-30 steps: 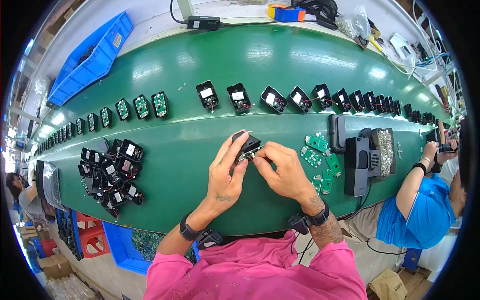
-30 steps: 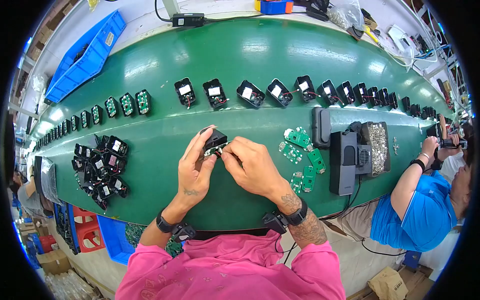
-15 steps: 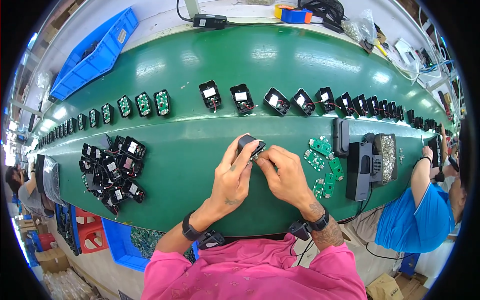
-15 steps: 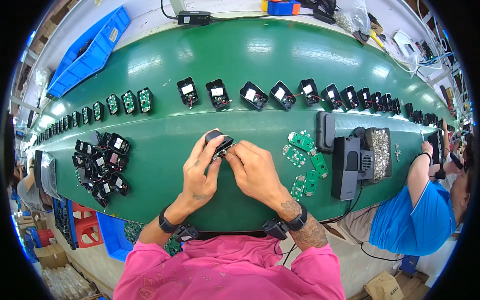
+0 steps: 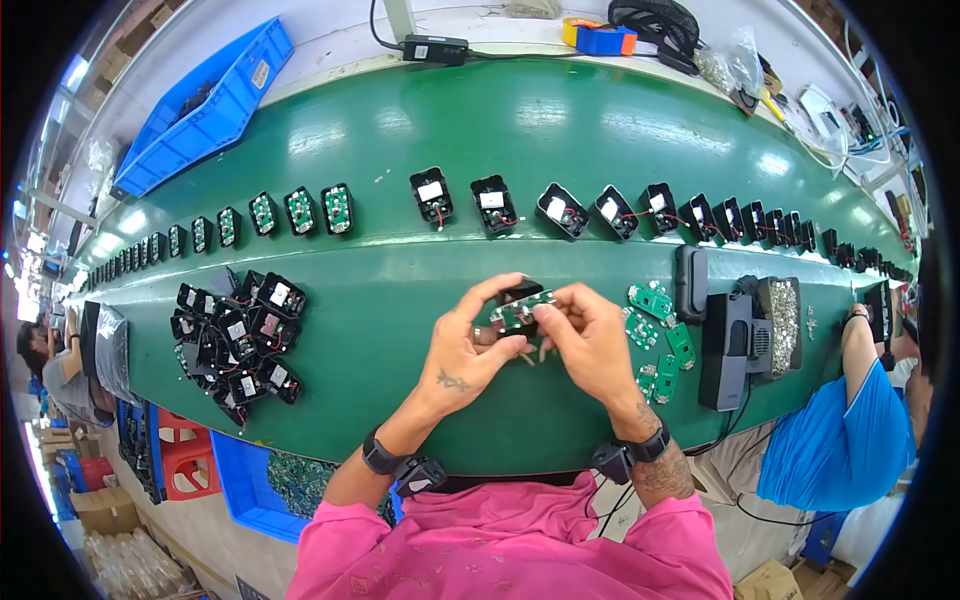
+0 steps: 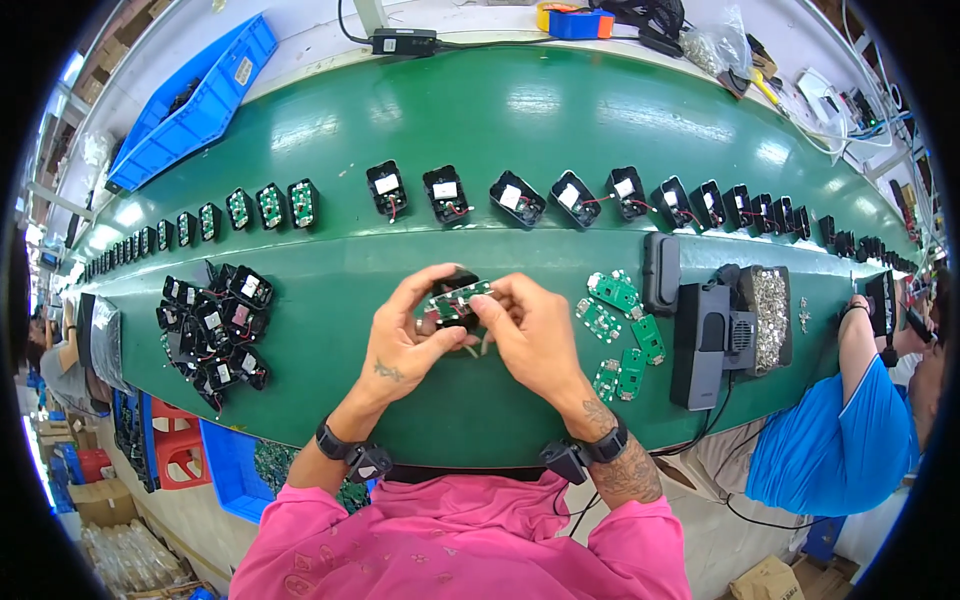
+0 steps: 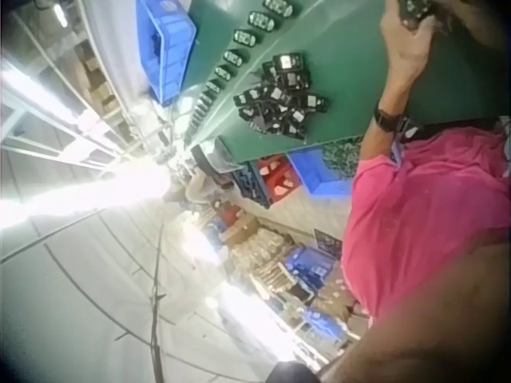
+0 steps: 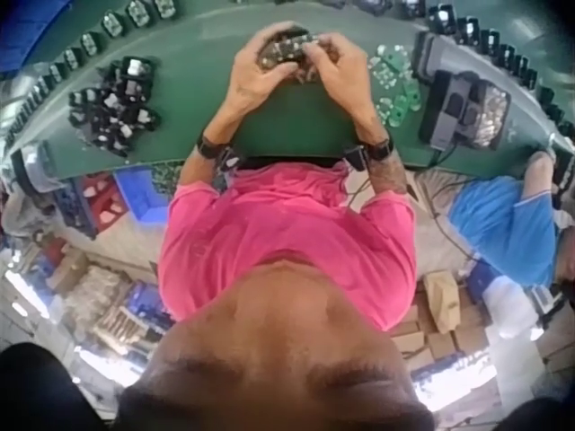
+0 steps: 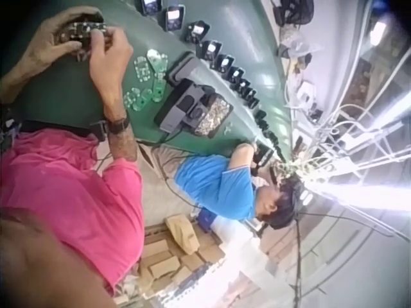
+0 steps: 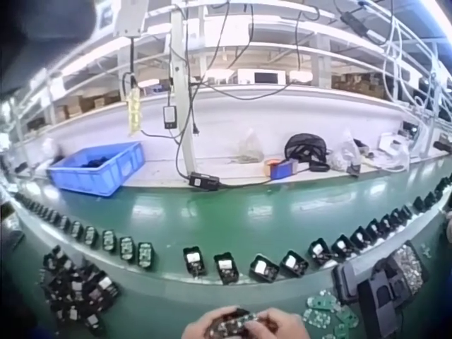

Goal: The person picks up a circuit board and a black casing, fits the board into the casing by hand, and places the assembled unit onto the conveyor belt.

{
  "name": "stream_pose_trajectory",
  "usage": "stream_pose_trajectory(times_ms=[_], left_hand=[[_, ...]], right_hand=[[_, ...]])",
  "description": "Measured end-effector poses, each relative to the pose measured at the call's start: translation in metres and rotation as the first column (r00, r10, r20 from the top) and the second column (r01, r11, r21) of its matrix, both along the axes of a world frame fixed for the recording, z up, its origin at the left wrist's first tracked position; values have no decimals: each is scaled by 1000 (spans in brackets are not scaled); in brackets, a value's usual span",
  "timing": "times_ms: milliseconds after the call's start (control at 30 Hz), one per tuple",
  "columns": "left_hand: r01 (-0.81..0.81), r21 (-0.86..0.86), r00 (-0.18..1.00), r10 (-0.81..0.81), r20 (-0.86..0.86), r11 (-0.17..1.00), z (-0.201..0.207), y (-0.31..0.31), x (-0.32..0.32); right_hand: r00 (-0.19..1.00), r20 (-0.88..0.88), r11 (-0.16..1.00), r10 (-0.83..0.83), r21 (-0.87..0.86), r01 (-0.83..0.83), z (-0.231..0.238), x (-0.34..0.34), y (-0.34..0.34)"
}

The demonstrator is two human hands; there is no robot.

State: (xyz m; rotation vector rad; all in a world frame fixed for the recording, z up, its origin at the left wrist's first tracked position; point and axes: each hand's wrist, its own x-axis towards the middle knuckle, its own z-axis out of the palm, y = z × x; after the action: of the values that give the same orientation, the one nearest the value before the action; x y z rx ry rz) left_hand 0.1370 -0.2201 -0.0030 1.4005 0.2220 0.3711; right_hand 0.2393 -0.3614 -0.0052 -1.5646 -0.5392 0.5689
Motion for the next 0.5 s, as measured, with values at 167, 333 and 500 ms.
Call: stream_pose_trajectory(times_ms=[167,333,500], left_hand=[[10,117,999,-6,-33,993,-1,-3,3],[19,194,999,-11,-41,981,-3,-7,5],[-93,445,995,74,62,891,1,-11,7]], right_hand=[[989,61,954,131,262,-143,9,0,-8],[968,232,982,96,137,-130,2,6,-11],[990,53,988,129,83,-133,9,6,-14]])
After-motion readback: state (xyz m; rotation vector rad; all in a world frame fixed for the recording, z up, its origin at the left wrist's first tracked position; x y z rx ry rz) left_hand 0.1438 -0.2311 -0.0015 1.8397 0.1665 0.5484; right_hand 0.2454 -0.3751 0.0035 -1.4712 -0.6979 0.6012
